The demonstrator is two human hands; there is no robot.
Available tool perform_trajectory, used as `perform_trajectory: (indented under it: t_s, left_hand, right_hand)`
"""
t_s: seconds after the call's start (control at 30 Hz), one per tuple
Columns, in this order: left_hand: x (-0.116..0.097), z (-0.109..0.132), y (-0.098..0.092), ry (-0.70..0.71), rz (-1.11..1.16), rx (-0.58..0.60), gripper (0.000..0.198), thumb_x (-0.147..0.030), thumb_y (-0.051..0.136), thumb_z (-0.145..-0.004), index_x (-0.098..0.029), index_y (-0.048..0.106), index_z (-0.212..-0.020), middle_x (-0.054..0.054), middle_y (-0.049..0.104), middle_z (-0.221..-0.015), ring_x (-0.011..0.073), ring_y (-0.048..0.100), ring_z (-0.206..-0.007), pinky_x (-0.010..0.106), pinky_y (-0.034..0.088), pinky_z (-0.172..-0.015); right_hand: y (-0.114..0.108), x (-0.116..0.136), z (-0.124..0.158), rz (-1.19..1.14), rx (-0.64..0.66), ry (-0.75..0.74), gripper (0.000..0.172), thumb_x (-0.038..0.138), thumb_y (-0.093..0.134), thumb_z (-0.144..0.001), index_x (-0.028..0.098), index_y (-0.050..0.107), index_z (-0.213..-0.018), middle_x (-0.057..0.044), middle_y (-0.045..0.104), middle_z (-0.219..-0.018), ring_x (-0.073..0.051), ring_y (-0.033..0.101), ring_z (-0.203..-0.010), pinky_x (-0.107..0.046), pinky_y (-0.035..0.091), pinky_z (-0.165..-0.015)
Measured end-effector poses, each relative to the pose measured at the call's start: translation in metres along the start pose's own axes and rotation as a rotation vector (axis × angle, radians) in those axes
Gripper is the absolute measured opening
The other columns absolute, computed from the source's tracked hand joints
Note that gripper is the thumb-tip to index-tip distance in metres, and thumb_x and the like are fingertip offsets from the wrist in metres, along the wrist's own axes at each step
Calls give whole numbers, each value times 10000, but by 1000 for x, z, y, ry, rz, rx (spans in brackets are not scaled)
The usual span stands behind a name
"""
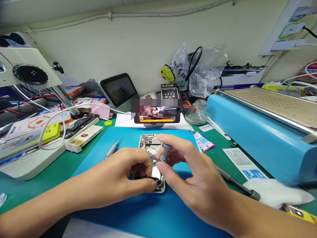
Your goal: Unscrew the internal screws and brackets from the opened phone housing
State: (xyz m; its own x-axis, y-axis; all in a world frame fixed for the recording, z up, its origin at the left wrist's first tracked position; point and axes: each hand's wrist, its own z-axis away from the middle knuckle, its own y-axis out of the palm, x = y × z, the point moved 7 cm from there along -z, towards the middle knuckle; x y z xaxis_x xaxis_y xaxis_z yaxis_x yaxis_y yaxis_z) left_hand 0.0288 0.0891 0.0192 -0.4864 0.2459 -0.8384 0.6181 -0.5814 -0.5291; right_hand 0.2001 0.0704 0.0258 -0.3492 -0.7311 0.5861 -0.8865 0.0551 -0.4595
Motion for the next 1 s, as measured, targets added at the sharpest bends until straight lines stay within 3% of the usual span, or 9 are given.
perform_trajectory:
  t_s: [0.2,0.43,0.77,1.0]
  left_hand:
    - [-1,0,-4,23,86,-15,213,-312,755,-928,-246,601,-798,-82,619,-784,128,548,-756,310,407,-658]
    - [7,-4,-19,4,144,-119,262,-346,770,-957,-233,602,-791,-71,594,-775,119,490,-739,274,376,-651]
    - [19,-9,-30,17,297,-206,295,-424,832,-967,-209,657,-868,-46,662,-835,115,563,-759,258,422,-666]
    - [25,-15,-29,51,484,-227,265,-381,849,-952,-212,647,-918,-56,708,-732,95,643,-708,223,456,-676]
  right_hand:
    - [0,0,0,9,-24,6,546,203,733,-1077,414,596,-1561,10,806,-1091,-149,829,-909,-217,708,-861]
    - [-1,1,-1,17,-26,15,525,206,725,-1086,418,599,-1549,26,803,-1079,-121,818,-904,-168,685,-845]
    - [1,0,0,0,-2,9,556,193,717,-1087,431,582,-1571,29,803,-1111,-113,819,-941,-170,680,-927]
    - [-2,-1,4,23,2,23,537,244,714,-1100,448,572,-1576,34,799,-1101,-108,822,-925,-145,681,-873]
